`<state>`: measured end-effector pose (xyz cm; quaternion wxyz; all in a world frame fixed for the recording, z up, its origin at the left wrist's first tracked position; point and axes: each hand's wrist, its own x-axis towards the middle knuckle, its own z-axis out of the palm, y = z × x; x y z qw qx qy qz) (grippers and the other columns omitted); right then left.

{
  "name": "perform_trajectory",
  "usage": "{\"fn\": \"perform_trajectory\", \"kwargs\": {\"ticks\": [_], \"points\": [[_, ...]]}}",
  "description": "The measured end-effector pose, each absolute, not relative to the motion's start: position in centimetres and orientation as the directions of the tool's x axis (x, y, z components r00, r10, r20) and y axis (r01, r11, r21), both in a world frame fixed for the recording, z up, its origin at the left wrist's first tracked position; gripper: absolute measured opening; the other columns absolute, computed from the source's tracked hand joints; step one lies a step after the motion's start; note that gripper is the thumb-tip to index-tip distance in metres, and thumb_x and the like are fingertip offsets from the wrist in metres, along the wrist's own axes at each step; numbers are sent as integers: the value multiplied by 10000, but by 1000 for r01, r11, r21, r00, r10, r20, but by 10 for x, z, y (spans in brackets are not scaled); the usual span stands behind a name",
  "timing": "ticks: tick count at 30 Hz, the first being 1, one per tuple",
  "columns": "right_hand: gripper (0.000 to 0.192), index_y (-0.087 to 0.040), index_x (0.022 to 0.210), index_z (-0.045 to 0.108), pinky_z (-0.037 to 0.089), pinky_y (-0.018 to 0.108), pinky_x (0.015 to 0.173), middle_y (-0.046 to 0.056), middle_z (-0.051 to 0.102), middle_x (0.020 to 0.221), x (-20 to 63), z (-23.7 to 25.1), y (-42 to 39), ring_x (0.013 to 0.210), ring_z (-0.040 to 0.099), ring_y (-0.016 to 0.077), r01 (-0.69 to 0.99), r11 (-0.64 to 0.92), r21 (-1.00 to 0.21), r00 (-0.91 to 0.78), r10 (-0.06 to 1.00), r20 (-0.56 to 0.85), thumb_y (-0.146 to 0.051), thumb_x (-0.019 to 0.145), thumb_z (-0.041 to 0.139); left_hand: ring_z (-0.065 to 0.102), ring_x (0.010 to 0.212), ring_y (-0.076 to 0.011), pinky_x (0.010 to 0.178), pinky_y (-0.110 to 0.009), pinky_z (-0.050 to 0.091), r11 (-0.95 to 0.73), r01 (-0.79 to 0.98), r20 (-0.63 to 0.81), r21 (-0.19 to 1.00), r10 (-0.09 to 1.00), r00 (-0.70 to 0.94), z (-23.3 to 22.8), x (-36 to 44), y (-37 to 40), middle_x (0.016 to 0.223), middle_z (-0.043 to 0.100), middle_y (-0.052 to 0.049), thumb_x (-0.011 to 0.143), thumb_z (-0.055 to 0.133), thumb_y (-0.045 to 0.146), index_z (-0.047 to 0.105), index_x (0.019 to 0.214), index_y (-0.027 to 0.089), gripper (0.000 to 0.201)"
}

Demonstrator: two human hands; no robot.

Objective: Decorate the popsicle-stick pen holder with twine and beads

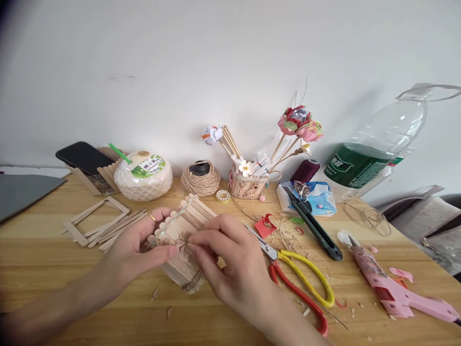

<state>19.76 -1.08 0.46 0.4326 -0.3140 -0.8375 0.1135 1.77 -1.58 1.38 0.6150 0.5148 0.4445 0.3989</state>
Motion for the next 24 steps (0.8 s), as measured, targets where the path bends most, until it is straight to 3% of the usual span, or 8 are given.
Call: {"fn": "perform_trajectory", "kwargs": {"ticks": [4,12,24], "points": [[150,-181,873,618,459,235,608,9,553,778,201,5,-9,715,533,114,365,771,-522,-335,632,699,-50,812,575,559,810,-138,728,-232,460,134,-25,-122,991,951,283,13,16,-14,896,627,18,766,577,204,489,1087,202,333],[141,-170,891,636,473,258,615,34,549,821,196,6,-12,729,540,128,426,810,-403,-460,578,674,-71,807,582,548,691,-115,644,-217,446,134,-9,-126,991,951,283,12,17,-14,819,626,32,744,613,210,518,1021,202,293],[93,-157,823,626,440,280,598,45,593,780,194,6,-11,701,513,146,480,817,-319,-515,557,652,-92,832,560,586,722,-140,630,-224,451,101,-1,-98,995,963,251,9,18,-11,766,619,30,702,621,176,547,968,189,277]]}}
